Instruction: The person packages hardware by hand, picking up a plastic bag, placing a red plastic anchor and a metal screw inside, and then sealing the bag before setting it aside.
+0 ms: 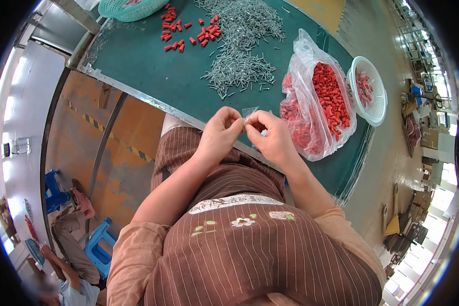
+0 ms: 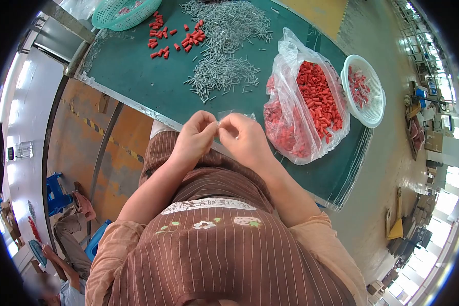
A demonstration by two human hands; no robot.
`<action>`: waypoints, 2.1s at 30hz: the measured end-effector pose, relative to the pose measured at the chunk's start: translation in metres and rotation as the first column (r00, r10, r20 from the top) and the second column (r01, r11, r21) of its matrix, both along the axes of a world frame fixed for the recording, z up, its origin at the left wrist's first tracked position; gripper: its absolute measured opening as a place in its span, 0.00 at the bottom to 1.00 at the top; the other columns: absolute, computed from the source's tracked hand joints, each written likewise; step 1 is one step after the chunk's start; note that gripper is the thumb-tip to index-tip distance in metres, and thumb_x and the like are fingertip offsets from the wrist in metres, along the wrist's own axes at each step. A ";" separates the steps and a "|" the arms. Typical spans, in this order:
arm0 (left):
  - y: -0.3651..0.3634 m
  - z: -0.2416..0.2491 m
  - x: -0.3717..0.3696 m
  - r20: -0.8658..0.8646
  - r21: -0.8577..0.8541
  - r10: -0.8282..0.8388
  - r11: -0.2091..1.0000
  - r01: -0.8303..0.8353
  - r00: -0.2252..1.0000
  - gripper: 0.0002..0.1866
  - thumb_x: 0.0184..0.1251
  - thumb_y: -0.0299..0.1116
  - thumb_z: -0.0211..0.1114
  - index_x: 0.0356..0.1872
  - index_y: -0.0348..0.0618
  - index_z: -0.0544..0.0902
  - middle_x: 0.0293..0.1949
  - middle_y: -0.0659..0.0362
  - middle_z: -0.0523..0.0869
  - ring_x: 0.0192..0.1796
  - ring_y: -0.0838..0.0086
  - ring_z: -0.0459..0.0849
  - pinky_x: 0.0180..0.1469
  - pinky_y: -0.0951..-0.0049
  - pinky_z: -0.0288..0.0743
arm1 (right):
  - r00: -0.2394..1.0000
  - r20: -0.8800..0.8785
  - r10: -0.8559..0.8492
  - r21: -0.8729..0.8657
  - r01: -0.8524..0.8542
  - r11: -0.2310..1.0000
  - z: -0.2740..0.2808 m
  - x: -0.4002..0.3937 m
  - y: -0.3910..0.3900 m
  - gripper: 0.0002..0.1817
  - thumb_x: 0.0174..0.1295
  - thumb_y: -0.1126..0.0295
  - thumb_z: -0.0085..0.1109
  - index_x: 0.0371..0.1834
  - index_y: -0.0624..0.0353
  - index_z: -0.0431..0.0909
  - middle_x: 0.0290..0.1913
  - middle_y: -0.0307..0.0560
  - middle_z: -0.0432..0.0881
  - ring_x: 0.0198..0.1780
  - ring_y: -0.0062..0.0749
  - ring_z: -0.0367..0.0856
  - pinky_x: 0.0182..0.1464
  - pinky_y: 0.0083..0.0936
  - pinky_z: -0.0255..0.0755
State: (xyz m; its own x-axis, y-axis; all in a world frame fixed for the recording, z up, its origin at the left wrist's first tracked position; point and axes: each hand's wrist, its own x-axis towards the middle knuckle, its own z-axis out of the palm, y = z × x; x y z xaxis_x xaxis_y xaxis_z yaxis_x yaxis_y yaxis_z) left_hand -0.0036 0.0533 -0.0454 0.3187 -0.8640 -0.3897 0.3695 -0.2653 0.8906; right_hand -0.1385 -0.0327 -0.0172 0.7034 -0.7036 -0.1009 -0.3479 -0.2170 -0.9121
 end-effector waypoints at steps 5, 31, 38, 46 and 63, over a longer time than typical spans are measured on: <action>0.015 0.009 0.011 -0.289 0.076 -0.026 0.996 0.050 0.957 0.06 0.74 0.32 0.57 0.44 0.41 0.76 0.26 0.67 0.74 0.20 0.88 0.66 0.18 0.84 0.56 | 0.998 0.022 0.062 0.063 -0.064 0.996 -0.002 0.007 0.006 0.07 0.61 0.73 0.60 0.40 0.64 0.79 0.37 0.51 0.84 0.36 0.34 0.83 0.40 0.27 0.76; 0.042 -0.030 0.055 0.353 0.067 0.185 0.973 -0.222 0.917 0.04 0.67 0.25 0.63 0.37 0.34 0.80 0.29 0.62 0.85 0.33 0.84 0.82 0.37 0.82 0.74 | 0.888 -0.455 -0.073 -0.704 -0.308 0.641 -0.059 0.086 -0.041 0.07 0.55 0.70 0.61 0.30 0.62 0.76 0.33 0.53 0.80 0.38 0.49 0.81 0.42 0.40 0.77; 0.036 -0.024 0.056 0.350 0.057 0.182 0.975 -0.215 0.919 0.05 0.66 0.27 0.64 0.36 0.34 0.81 0.29 0.62 0.85 0.33 0.84 0.82 0.38 0.82 0.74 | 0.927 -0.371 0.054 -0.506 -0.251 0.825 -0.054 0.069 -0.065 0.07 0.56 0.75 0.58 0.37 0.61 0.79 0.35 0.52 0.82 0.39 0.47 0.83 0.43 0.38 0.76; 0.039 -0.038 0.058 0.347 0.071 0.191 0.971 -0.229 0.918 0.05 0.67 0.27 0.63 0.38 0.35 0.81 0.30 0.62 0.84 0.35 0.83 0.82 0.39 0.82 0.74 | 0.952 -0.255 0.168 -0.321 -0.247 0.914 -0.038 0.046 -0.042 0.07 0.59 0.75 0.63 0.41 0.63 0.82 0.35 0.48 0.83 0.35 0.33 0.84 0.38 0.26 0.75; 0.042 -0.031 0.061 0.257 0.013 0.320 0.942 -0.335 0.912 0.05 0.66 0.27 0.65 0.36 0.34 0.81 0.28 0.62 0.84 0.31 0.85 0.80 0.35 0.82 0.73 | 0.785 -0.516 0.342 -0.666 -0.619 0.416 -0.049 0.073 -0.053 0.04 0.54 0.73 0.62 0.30 0.59 0.76 0.33 0.46 0.78 0.39 0.42 0.81 0.40 0.35 0.76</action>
State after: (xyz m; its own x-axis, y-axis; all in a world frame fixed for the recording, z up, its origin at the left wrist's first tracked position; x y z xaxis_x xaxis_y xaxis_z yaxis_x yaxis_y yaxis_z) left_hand 0.0575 0.0955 -0.0765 0.6726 -0.6738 -0.3060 0.2138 -0.2188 0.9520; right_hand -0.0659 -0.0857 -0.0657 0.9892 -0.1371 0.0510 -0.1269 -0.9778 -0.1667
